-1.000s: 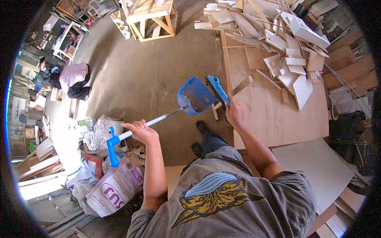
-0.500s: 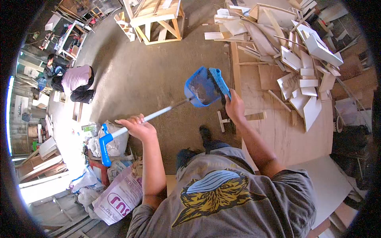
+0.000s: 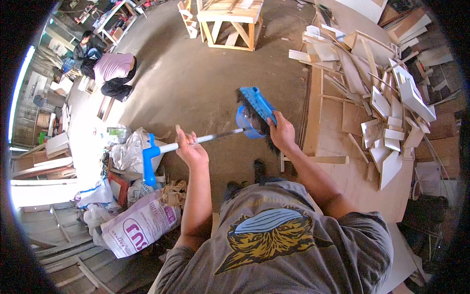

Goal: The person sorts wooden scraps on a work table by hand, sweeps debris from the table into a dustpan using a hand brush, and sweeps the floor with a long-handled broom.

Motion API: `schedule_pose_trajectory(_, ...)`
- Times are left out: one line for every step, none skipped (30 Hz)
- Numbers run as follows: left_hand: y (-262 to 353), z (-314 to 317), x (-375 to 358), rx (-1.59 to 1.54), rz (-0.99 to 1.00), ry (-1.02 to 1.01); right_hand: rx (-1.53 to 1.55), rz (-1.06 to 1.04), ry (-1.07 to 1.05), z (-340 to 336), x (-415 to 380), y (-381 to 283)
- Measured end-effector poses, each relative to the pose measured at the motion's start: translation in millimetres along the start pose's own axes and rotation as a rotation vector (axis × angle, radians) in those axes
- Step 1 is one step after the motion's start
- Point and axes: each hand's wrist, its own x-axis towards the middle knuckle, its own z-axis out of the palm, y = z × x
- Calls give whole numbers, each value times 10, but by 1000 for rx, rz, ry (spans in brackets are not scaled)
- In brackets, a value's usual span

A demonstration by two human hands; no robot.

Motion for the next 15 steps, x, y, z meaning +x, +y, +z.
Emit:
schedule_pose_trajectory(45,-124,0,22,9,-16,-4,-12,-37,113,-22,-92)
schedule_pose_trajectory(54,-265,-7,40,11,-36,-14,-23,-68,218,-42,-192)
schedule_pose_trajectory(58,-361,-30,54,11,-60,-28,-33,-94,318,-53,-258)
schedule_pose_trajectory(110,-389,-84,37,8,-44,-82,-33,-87,446,-86,-288)
schedule_pose_trajectory(119,-473,-103,38,19,-59,-76,-38,-112,543,-116,-311)
schedule_pose_trajectory(129,-552,-122,43,29,-73,-66,-15,-148,560,-138,-421)
schedule_pose_trajectory(151,-633,-131,56,37,-88,-52,16,-187,563,-189,-518)
schedule_pose_trajectory(173,-716,-150,99,18,-87,-49,17,-186,581,-262,-560)
schedule_pose_trajectory(179,-798,-144,119,11,-91,-45,20,-182,599,-320,-594)
schedule_pose_trajectory(163,-908,-141,142,0,-95,-41,27,-179,606,-408,-625)
schedule_pose_trajectory(158,-1004,-147,164,-11,-100,-42,80,-170,588,-511,-650)
schedule_pose_trajectory(191,-1035,-164,145,-32,-130,-42,130,-158,547,-600,-668)
schedule_pose_trajectory(165,-1104,-146,164,-52,-144,-43,180,-143,509,-684,-664)
schedule_pose_trajectory(100,-1198,-125,182,-72,-158,-29,242,-125,479,-778,-632)
schedule_pose_trajectory(91,-1219,-137,200,-92,-171,-15,304,-106,447,-886,-578)
